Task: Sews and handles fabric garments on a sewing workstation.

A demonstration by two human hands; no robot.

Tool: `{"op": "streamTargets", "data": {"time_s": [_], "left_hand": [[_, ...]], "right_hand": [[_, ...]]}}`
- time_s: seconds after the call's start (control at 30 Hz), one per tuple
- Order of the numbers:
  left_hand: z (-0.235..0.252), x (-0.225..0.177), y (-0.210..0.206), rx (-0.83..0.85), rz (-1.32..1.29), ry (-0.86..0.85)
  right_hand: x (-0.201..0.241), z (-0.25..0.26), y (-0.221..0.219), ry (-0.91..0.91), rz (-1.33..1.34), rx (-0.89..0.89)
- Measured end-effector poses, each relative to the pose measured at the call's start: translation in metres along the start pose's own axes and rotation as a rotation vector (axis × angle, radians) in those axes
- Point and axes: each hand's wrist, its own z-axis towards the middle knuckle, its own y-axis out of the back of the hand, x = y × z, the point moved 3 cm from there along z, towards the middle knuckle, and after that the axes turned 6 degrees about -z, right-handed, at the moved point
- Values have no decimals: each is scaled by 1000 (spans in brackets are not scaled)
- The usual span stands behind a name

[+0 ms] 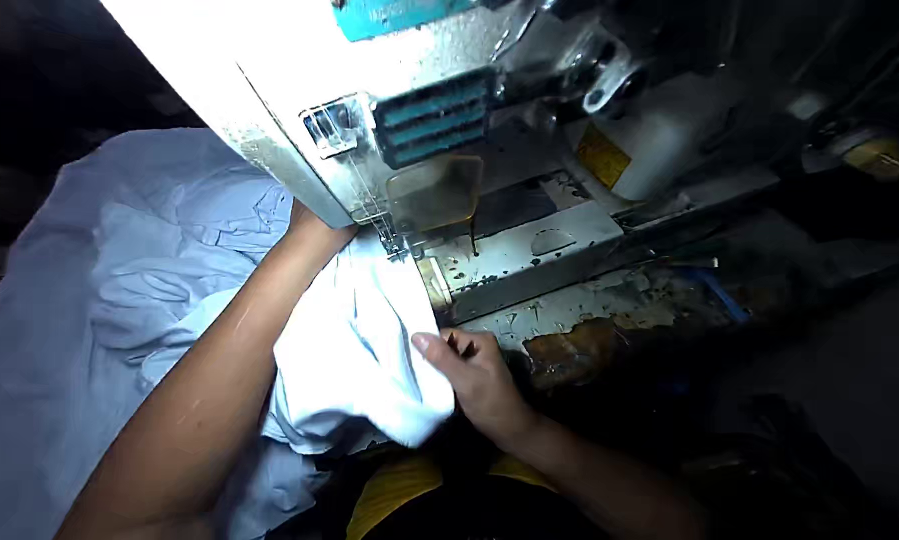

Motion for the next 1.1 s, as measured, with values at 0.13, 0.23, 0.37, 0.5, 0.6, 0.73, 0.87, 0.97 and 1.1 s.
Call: {"op": "streamTargets", "data": {"time_s": [0.13,0.23,0.37,0.5,0.6,0.73,0.87,0.97,1.1], "left_hand": [[-10,-33,32,144,-279,193],[-15,-28,28,151,-369,217],[-6,-26,26,154,-238,292],[-3,-23,25,160,-202,315],[-1,-26,26,167,-226,279],[-8,-29,32,122,-323,180],[-20,-40,36,95,-285,94],[-20,-39,32,104,-231,106],[-19,-37,33,143,-187,123]], "right_hand": [[-5,-43,12,133,-108,109],[-6,-47,17,117,-91,96],[-3,-27,15,83,-100,37],[-6,-22,14,85,-127,23],[-7,-23,16,76,-152,41],[-3,-38,20,39,-238,87],[2,-49,22,47,-266,68],[3,-50,25,56,-285,50],[-4,-47,25,59,-266,28]]}}
